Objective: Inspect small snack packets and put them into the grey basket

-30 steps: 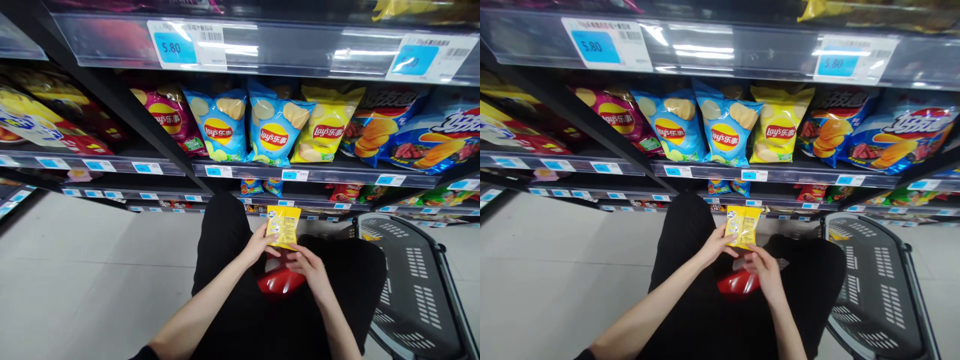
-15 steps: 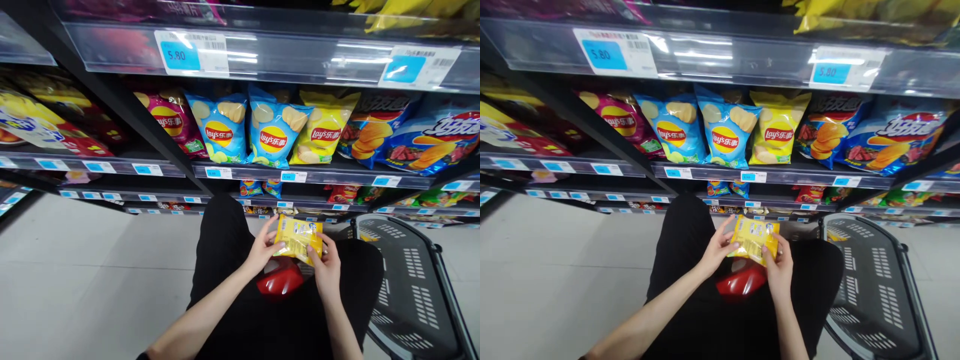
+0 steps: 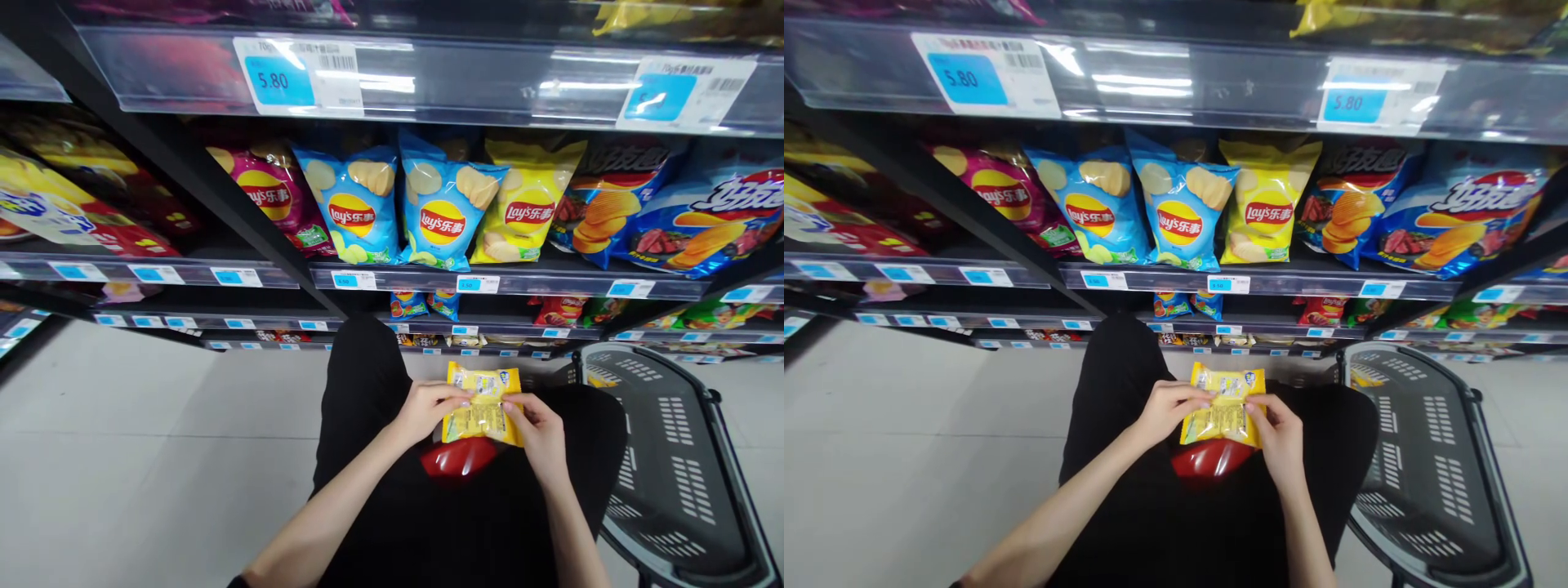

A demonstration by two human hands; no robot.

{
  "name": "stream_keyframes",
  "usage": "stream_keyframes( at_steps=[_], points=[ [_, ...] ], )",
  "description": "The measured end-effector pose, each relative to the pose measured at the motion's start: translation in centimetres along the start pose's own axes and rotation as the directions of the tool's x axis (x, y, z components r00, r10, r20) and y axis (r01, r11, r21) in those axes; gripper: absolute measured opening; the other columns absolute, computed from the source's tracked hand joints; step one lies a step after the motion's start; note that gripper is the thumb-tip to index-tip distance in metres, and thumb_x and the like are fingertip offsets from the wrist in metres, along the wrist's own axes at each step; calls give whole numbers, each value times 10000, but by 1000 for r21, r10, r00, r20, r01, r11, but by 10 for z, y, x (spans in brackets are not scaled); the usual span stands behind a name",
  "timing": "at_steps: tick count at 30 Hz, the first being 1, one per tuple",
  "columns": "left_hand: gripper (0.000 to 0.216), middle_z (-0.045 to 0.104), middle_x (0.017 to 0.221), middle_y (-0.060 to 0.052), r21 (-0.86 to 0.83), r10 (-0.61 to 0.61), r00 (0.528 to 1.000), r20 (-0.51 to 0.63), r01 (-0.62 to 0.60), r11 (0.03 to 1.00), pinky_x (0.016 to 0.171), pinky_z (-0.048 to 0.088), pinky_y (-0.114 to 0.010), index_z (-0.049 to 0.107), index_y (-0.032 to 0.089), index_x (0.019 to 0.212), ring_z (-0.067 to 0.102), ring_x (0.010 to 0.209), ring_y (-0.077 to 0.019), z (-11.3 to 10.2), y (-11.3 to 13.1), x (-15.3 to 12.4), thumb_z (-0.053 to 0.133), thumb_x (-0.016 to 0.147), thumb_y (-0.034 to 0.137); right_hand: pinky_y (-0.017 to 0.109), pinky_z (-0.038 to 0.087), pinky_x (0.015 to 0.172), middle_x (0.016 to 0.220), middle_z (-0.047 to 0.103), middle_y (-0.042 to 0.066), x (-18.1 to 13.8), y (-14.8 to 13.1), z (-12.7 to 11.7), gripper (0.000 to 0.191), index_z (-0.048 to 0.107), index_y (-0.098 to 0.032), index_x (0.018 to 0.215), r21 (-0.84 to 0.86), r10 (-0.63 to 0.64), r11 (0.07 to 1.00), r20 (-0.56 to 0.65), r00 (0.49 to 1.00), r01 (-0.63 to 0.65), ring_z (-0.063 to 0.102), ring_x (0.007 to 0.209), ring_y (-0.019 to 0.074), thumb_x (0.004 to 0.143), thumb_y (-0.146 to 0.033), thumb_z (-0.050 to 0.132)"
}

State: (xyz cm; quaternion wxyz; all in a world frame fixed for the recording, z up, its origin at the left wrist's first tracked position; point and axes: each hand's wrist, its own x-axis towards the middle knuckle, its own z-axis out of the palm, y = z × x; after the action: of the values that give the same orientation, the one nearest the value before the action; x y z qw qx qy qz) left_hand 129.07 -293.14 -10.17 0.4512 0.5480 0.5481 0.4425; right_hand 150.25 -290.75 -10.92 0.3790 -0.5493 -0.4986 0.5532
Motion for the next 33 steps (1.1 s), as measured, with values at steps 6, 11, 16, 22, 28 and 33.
stream_keyframes(
  at_steps=[6,11,16,22,28,33],
  points=[
    [165,734,707,-38,-20,-107,989,-104,106,994,634,476,-268,754,187,684,660,679,-205,7,8,-1,648,773,277,265,487,568,700,662,17,-1,-3,3,250,623,-195,715,96,23,995,125,992,-35,602,624,172,734,-426,715],
    [203,668,781,-47,-95,-120,985,-121,108,990,713,451,-271,667,156,600,610,758,-195,8,19,3,640,751,289,230,445,566,695,629,2,-6,-6,5,256,590,-189,691,164,-16,986,111,994,-3,555,616,145,751,-411,705],
    [227,612,675,-11,-156,-211,974,-77,197,968,632,409,-240,623,142,574,541,655,-146,3,27,0,645,740,297,211,412,566,688,607,-2,-10,-15,-1,246,591,-183,706,137,-6,990,192,981,-21,520,617,130,783,-398,683],
    [167,589,534,16,-252,-286,956,-59,263,931,489,342,-204,668,123,601,468,487,-93,3,27,-7,725,664,266,205,388,535,671,584,0,-13,-24,-11,258,600,-183,723,43,-35,999,194,980,28,489,598,122,835,-414,622],
    [450,693,673,18,-541,-300,951,-75,215,813,551,495,-241,567,195,935,649,592,-168,5,33,-8,823,565,205,222,461,559,772,635,15,-21,-22,-4,155,558,-213,850,84,-93,993,141,986,82,580,643,141,841,-347,637],
    [552,706,664,1,-540,-334,942,-5,279,794,584,499,-244,548,169,1153,661,613,-174,4,31,-7,766,668,317,303,563,674,1012,673,58,-26,-23,0,297,436,-270,1025,295,-108,953,132,985,65,676,823,195,832,-300,659]
  ],
)
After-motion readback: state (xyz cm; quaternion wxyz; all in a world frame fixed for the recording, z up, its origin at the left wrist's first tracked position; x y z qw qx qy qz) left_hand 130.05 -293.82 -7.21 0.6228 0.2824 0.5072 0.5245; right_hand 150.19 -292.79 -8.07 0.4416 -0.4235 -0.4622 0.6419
